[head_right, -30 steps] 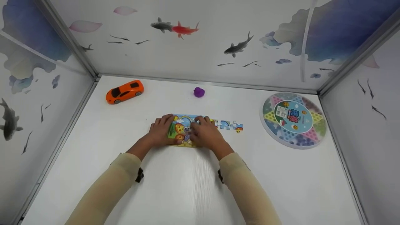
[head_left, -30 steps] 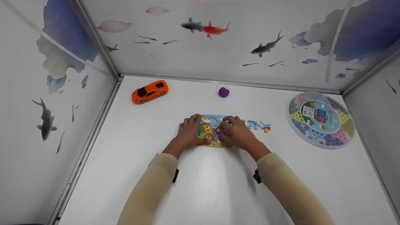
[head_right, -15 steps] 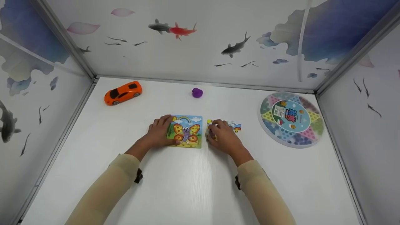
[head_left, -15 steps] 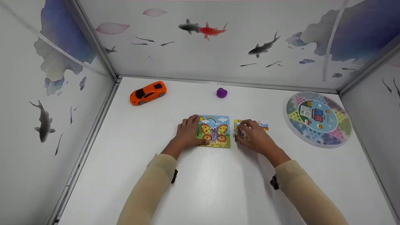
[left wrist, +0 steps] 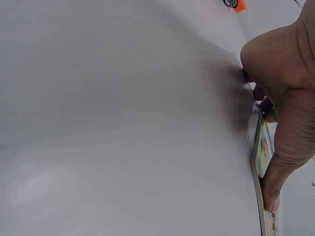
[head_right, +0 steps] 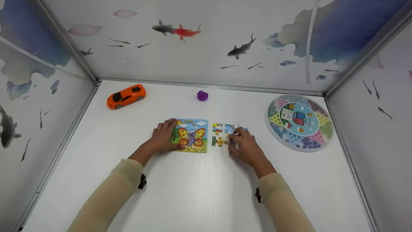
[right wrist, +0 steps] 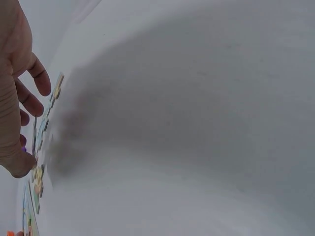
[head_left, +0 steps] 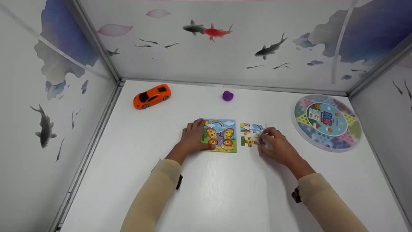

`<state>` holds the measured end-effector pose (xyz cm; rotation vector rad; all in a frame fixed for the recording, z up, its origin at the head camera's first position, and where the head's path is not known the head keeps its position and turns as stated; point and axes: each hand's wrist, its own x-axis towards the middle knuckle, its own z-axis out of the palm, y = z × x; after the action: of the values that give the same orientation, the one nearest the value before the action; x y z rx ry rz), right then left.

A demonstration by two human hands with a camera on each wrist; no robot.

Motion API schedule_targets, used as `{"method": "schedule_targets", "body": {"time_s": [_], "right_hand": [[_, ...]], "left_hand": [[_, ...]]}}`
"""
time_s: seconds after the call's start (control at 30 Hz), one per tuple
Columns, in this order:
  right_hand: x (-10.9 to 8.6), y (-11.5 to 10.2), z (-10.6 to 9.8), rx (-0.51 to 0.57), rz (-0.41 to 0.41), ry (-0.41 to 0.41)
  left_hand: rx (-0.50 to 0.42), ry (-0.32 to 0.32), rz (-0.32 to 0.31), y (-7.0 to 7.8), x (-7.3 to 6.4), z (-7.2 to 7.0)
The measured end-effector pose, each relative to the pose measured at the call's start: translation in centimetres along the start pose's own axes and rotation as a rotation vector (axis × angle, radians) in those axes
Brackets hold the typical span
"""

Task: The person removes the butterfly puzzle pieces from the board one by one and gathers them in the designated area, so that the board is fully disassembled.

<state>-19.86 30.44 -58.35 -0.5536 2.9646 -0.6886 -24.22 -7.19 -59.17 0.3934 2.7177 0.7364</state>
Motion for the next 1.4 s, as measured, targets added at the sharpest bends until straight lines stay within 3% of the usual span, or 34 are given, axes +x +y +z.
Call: {"method": "schedule_targets", "body": {"time_s": [0.27,0.93,1.4], "right_hand": [[-0.66,0.26,0.35,0.006,0.029,-0.014],[-0.64,-0.08,0.65,-0.035,0.005,-0.05],[-0.61,-0.33,0.49,-0.069,0.014,-0.061]], "left_hand": [[-0.003,-0.007,-0.008,-0.03,0.17,0.07],[0.005,-0.033,-0.026,-0.38,0.86,0.47],[-0.029,-0.016,0.0,0.14,0.17,-0.04]]}}
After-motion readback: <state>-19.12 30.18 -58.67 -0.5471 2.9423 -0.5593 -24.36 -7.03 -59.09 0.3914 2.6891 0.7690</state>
